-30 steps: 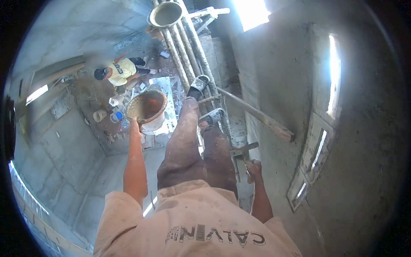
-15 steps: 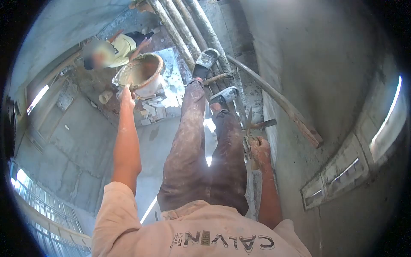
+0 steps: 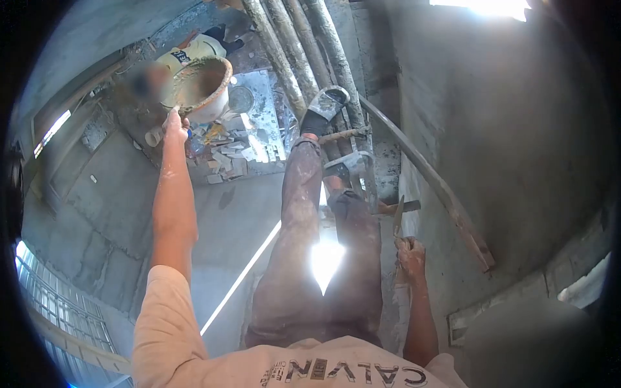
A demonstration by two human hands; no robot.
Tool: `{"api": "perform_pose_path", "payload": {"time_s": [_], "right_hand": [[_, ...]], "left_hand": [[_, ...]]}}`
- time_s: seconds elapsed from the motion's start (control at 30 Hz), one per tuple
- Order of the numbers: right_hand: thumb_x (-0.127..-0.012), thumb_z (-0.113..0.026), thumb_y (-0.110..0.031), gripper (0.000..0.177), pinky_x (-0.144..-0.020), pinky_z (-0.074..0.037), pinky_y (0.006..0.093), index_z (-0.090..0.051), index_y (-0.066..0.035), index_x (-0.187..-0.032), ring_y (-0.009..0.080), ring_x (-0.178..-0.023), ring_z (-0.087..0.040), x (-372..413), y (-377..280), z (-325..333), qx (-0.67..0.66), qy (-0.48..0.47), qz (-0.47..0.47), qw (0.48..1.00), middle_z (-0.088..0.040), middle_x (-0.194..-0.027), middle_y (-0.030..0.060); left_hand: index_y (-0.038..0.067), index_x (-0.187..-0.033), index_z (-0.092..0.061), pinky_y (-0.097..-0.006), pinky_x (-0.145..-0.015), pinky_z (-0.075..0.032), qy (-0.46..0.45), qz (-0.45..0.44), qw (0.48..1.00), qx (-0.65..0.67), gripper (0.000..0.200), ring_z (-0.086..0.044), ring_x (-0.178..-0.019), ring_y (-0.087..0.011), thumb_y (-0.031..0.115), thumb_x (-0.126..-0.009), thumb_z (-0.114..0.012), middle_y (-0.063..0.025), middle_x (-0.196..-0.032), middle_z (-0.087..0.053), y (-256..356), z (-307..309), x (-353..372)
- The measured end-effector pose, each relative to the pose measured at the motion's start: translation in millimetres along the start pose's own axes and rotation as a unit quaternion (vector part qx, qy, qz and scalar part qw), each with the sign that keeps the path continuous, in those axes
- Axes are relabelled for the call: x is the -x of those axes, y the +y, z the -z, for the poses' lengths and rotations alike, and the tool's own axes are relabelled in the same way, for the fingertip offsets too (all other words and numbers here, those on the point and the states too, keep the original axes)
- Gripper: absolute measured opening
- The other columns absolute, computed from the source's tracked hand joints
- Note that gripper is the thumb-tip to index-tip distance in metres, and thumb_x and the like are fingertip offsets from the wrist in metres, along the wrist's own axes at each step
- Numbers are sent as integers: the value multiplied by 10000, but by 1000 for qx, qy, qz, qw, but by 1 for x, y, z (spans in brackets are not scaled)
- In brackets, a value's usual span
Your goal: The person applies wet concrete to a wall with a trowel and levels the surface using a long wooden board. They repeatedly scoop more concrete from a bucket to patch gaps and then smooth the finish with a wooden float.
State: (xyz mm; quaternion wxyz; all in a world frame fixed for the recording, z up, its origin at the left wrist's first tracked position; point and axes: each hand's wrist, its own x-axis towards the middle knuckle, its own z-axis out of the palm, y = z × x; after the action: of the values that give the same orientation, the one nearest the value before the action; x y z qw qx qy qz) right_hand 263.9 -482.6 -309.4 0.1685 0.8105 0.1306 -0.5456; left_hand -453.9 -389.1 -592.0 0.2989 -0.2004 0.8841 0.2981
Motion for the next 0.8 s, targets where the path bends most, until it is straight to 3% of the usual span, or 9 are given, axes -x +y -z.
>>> {"api": "perform_pose_path", "payload": {"time_s": [0.3, 0.43, 0.53, 0.6, 0.67, 0.7, 0.73, 0.77, 0.8], "right_hand": [[-927, -708, -205, 218, -518, -490, 309, -663, -6, -1004, 126, -583, -570, -14, -18, -20, 12, 1, 30, 999, -587, -738, 23], [-925, -709, -210, 225, -514, -496, 318, -666, -6, -1008, 127, -576, -568, -16, -17, -25, 23, 4, 20, 1000, -588, -740, 22], [-912, -712, -227, 250, -523, -503, 341, -669, 8, -986, 148, -577, -574, -24, -13, -26, 47, 12, 33, 998, -595, -739, 39], [-891, -719, -257, 297, -552, -516, 377, -668, 28, -958, 183, -598, -594, -34, -26, -31, 96, 28, 50, 994, -605, -741, 64], [-892, -686, -271, 315, -674, -535, 412, -682, 27, -996, 236, -718, -671, -71, -36, -39, 220, 55, 240, 944, -694, -821, 148], [-889, -678, -277, 333, -716, -536, 428, -679, 36, -1000, 290, -766, -686, -69, -79, -49, 199, 37, 209, 957, -702, -851, 185], [-885, -670, -284, 350, -757, -538, 445, -676, 46, -1005, 343, -813, -702, -64, -132, -67, 178, 18, 178, 968, -711, -880, 222], [-875, -666, -274, 351, -807, -535, 463, -681, 46, -1016, 417, -903, -697, -78, -161, -83, 175, 42, 289, 940, -706, -929, 270], [-866, -652, -260, 360, -814, -538, 474, -689, 51, -1044, 425, -930, -698, -99, -195, -101, 210, 59, 369, 904, -701, -960, 288]], "left_hand": [[68, -1191, -578, -250, -547, -521, 3, 81, 989, 122, 385, -621, -770, -178, 275, -920, -756, -91, -1043, -612, 3, -15, -85], [78, -1065, -626, -236, -558, -517, -56, 66, 981, 173, 254, -681, -820, -151, 296, -962, -705, -38, -913, -653, 7, -22, -96], [81, -1058, -627, -236, -562, -525, -112, 60, 975, 185, 229, -700, -845, -150, 285, -971, -685, -36, -935, -670, 18, -29, -90], [76, -1012, -644, -242, -584, -536, -160, 15, 978, 132, 184, -691, -781, -143, 259, -991, -653, -42, -881, -683, 21, -36, -65], [70, -966, -660, -247, -607, -548, -205, -34, 975, 78, 173, -682, -716, -135, 232, -1012, -622, -48, -828, -696, 15, -41, -14], [67, -926, -669, -250, -592, -540, -242, -112, 964, -7, 176, -677, -689, -131, 210, -1009, -610, -52, -812, -700, 6, -41, 24], [65, -886, -677, -253, -577, -533, -273, -189, 939, -93, 191, -672, -662, -127, 188, -1007, -597, -56, -796, -704, -11, -40, 67], [48, -853, -689, -252, -567, -517, -261, -250, 921, -144, 200, -664, -656, -116, 131, -986, -565, -57, -757, -704, -34, -40, 102], [35, -845, -718, -273, -589, -523, -288, -304, 863, -282, 218, -658, -643, -124, 147, -973, -583, -55, -732, -714, -65, -24, 110]]}}
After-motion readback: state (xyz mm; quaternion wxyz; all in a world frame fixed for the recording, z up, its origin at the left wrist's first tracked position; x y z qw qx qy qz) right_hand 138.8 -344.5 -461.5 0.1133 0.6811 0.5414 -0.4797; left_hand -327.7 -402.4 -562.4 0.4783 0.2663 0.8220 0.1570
